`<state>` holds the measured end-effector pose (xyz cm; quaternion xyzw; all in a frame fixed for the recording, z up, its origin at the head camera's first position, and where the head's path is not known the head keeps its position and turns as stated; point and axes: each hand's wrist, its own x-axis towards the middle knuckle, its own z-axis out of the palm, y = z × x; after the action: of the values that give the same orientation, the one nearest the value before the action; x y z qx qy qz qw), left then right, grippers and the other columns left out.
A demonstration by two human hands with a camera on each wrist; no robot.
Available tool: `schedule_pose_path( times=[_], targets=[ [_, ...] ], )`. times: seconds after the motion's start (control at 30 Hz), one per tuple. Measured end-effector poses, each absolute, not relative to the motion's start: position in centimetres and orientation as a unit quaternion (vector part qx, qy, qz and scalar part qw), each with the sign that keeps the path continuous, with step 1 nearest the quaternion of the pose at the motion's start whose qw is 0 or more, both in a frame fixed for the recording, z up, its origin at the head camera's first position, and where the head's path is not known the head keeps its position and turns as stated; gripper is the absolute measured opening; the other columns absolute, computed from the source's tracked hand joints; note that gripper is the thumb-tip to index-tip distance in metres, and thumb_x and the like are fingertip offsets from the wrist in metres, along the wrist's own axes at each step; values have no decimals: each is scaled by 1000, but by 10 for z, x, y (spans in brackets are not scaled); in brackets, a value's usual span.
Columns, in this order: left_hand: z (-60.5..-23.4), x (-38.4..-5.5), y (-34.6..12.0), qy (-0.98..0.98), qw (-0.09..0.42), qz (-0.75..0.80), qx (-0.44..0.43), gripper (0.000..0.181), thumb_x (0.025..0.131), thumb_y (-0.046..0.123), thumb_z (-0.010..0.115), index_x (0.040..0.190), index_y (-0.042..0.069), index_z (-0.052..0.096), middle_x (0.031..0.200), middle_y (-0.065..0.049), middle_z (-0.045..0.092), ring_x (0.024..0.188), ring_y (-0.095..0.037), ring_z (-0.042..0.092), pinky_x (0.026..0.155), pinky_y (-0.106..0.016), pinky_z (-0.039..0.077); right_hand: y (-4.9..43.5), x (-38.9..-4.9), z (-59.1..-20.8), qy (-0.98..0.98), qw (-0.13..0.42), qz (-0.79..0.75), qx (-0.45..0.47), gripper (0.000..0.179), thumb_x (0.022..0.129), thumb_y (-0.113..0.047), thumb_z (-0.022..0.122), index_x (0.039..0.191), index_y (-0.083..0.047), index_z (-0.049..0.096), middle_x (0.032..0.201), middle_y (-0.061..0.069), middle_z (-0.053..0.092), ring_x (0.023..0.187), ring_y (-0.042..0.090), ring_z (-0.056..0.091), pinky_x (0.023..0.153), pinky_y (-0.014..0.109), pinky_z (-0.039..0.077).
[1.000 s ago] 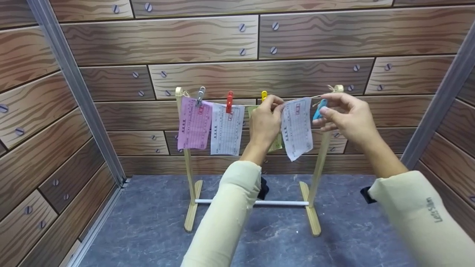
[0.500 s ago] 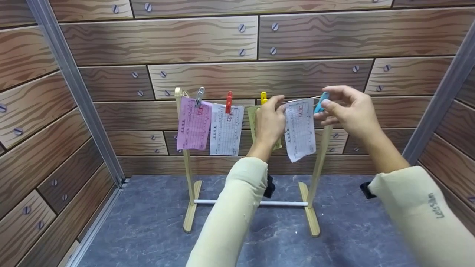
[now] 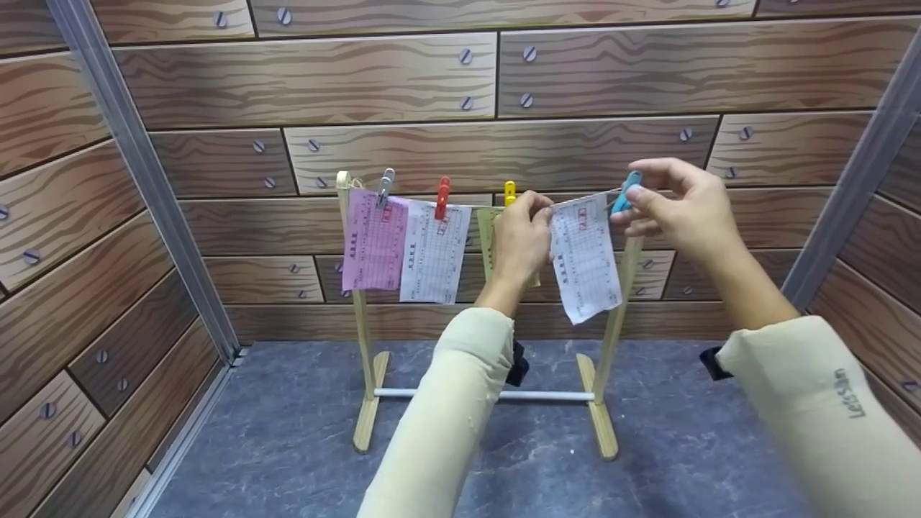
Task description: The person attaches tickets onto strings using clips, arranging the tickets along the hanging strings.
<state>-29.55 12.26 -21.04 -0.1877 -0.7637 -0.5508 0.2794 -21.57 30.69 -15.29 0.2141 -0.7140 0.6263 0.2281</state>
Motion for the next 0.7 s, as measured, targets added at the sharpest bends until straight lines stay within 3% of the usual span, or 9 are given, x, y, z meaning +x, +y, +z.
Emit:
schedule_pose_path(
  times=[0.1, 0.37, 0.53, 0.7],
  targets=[
    [-211, -295, 122, -764, 281, -549, -192, 8, 99, 12, 65, 97, 12, 73, 80, 5, 66, 60, -7, 58, 58, -22, 47, 306, -216, -151, -716, 229, 625, 212, 24, 95, 4, 67, 118, -1, 65, 95, 12, 66, 72, 22, 74, 63, 34, 59],
    [-212, -294, 121, -747, 243, -579, -218, 9, 102, 12, 61, 99, 9, 69, 75, 0, 63, 42, -10, 59, 43, -26, 51, 304, -216, -146, -724, 233, 612, 216, 26, 95, 1, 67, 121, -2, 64, 98, 14, 66, 73, 21, 74, 62, 32, 59],
    [-211, -294, 121, -749, 202, -583, -243, 9, 106, 15, 53, 102, 10, 60, 71, -1, 57, 43, -15, 60, 44, -29, 51, 303, -218, -146, -741, 247, 585, 218, 27, 96, -1, 66, 123, -1, 63, 98, 15, 66, 74, 20, 74, 62, 32, 59],
    [-211, -294, 119, -748, 194, -576, -267, 10, 108, 17, 47, 104, 11, 53, 65, 0, 51, 45, -20, 63, 45, -29, 51, 301, -220, -147, -746, 250, 579, 216, 27, 97, 0, 65, 123, -1, 63, 97, 14, 67, 73, 19, 74, 62, 32, 59]
  ],
)
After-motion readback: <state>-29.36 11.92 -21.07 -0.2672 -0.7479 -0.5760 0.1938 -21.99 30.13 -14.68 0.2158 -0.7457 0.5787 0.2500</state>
